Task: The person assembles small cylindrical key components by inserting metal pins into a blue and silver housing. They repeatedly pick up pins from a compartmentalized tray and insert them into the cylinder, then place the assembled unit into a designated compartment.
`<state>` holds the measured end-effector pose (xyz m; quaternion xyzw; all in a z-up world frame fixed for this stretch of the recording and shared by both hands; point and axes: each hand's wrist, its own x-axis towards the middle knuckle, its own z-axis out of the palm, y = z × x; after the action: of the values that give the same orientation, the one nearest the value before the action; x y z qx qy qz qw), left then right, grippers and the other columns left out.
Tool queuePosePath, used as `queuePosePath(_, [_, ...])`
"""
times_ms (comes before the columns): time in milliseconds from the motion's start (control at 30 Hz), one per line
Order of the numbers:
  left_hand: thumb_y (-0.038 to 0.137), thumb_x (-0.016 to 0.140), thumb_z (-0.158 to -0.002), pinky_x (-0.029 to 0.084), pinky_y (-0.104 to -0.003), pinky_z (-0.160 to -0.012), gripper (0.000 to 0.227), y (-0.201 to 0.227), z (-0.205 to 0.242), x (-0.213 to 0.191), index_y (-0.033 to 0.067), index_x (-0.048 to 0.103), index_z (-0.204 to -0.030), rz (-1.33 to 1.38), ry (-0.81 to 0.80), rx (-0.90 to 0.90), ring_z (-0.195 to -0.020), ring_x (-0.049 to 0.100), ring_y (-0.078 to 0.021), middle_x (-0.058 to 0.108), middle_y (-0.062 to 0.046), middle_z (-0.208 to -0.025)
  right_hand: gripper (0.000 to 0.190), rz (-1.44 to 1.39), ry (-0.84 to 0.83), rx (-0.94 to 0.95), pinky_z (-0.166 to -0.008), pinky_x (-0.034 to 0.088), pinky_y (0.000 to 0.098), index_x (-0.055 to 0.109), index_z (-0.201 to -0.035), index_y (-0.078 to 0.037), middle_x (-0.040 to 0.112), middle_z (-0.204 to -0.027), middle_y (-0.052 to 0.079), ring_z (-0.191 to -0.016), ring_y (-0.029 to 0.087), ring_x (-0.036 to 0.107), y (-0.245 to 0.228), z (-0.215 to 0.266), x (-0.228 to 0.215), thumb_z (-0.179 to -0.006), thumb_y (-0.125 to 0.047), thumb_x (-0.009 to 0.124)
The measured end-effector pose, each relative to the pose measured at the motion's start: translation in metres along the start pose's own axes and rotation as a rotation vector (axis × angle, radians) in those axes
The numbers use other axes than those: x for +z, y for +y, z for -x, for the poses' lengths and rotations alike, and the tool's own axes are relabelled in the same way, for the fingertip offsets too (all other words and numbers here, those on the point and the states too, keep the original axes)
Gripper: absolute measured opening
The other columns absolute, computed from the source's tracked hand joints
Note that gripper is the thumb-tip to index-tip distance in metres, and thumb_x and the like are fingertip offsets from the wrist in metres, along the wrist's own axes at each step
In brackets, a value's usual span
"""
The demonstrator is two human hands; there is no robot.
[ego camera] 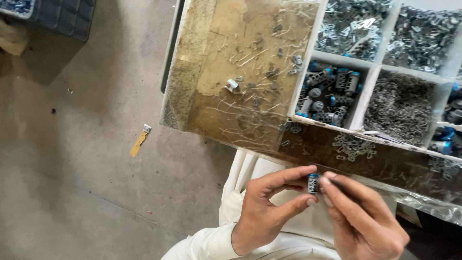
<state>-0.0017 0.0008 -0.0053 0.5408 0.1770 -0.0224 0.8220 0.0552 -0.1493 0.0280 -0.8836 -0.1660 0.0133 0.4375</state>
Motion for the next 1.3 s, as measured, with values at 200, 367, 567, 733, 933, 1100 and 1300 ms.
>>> queuePosePath(200, [-0.001, 0.076, -0.092, 0.058, -0.03, -0.097, 0.048, -0.003, -0.002, -0.015, -0.0033, 0.063, -0.138, 0.081, 0.15, 0.046, -0.107, 0.071, -0.0154, 0.075, -0.01, -0.119, 0.04, 0.254, -0.1, -0.342, -0.079, 0.057, 0.0361, 0.077, -0.121, -0.009, 0.069, -0.118, 0.012, -0.091, 0.024, 0.07, -0.002, -0.036, 0.015, -0.081, -0.007, 0.079])
queuePosePath(367, [-0.003, 0.075, -0.092, 0.059, -0.03, -0.095, 0.048, -0.004, -0.001, -0.025, -0.006, 0.062, -0.138, 0.114, 0.222, 0.049, -0.105, 0.07, -0.0158, 0.074, -0.011, -0.116, 0.039, 0.263, -0.138, -0.439, -0.069, 0.055, 0.0372, 0.078, -0.116, -0.008, 0.068, -0.106, 0.01, -0.083, 0.024, 0.07, 0.002, -0.046, 0.021, -0.078, -0.008, 0.081])
queuePosePath(567, [-0.001, 0.076, -0.092, 0.057, -0.03, -0.1, 0.048, -0.003, 0.001, -0.011, -0.0059, 0.062, -0.138, 0.105, 0.133, 0.064, -0.108, 0.07, -0.0156, 0.074, -0.01, -0.118, 0.022, 0.104, -0.067, -0.159, -0.078, 0.059, 0.0332, 0.073, -0.108, -0.005, 0.074, -0.105, 0.01, -0.094, 0.021, 0.075, 0.01, -0.025, 0.005, -0.087, -0.002, 0.08])
queuePosePath(733, [0.003, 0.078, -0.094, 0.057, -0.029, -0.103, 0.049, -0.002, -0.002, 0.0, -0.0044, 0.062, -0.14, 0.069, -0.005, 0.008, -0.111, 0.069, -0.0137, 0.072, -0.008, -0.121, 0.023, -0.07, -0.03, 0.067, -0.062, 0.052, 0.0252, 0.076, -0.102, -0.004, 0.078, -0.103, 0.01, -0.087, 0.015, 0.075, 0.019, -0.005, -0.006, -0.08, -0.002, 0.081])
queuePosePath(933, [0.008, 0.078, -0.094, 0.058, -0.028, -0.098, 0.048, 0.005, -0.006, 0.007, -0.0011, 0.065, -0.139, -0.023, -0.041, -0.014, -0.108, 0.071, -0.0137, 0.075, -0.009, -0.115, 0.021, -0.184, -0.056, 0.149, -0.063, 0.054, 0.0217, 0.079, -0.099, -0.007, 0.078, -0.104, 0.008, -0.089, 0.012, 0.075, 0.022, -0.003, -0.013, -0.078, -0.002, 0.081])
queuePosePath(1100, [0.007, 0.08, -0.093, 0.059, -0.028, -0.095, 0.049, 0.006, -0.006, 0.012, 0.0004, 0.067, -0.139, -0.147, -0.031, 0.045, -0.106, 0.072, -0.0142, 0.076, -0.01, -0.115, 0.025, -0.032, -0.022, 0.069, -0.08, 0.06, 0.027, 0.079, -0.102, -0.007, 0.075, -0.106, 0.009, -0.097, 0.017, 0.074, 0.019, 0.001, -0.012, -0.078, -0.002, 0.081])
queuePosePath(1300, [0.007, 0.077, -0.094, 0.058, -0.028, -0.097, 0.049, 0.008, -0.006, 0.018, 0.0005, 0.065, -0.14, -0.094, -0.05, 0.027, -0.107, 0.071, -0.0148, 0.075, -0.011, -0.116, 0.025, 0.048, 0.032, -0.037, -0.09, 0.062, 0.0299, 0.076, -0.111, -0.006, 0.074, -0.114, 0.014, -0.105, 0.02, 0.075, 0.013, 0.008, -0.016, -0.087, -0.003, 0.075])
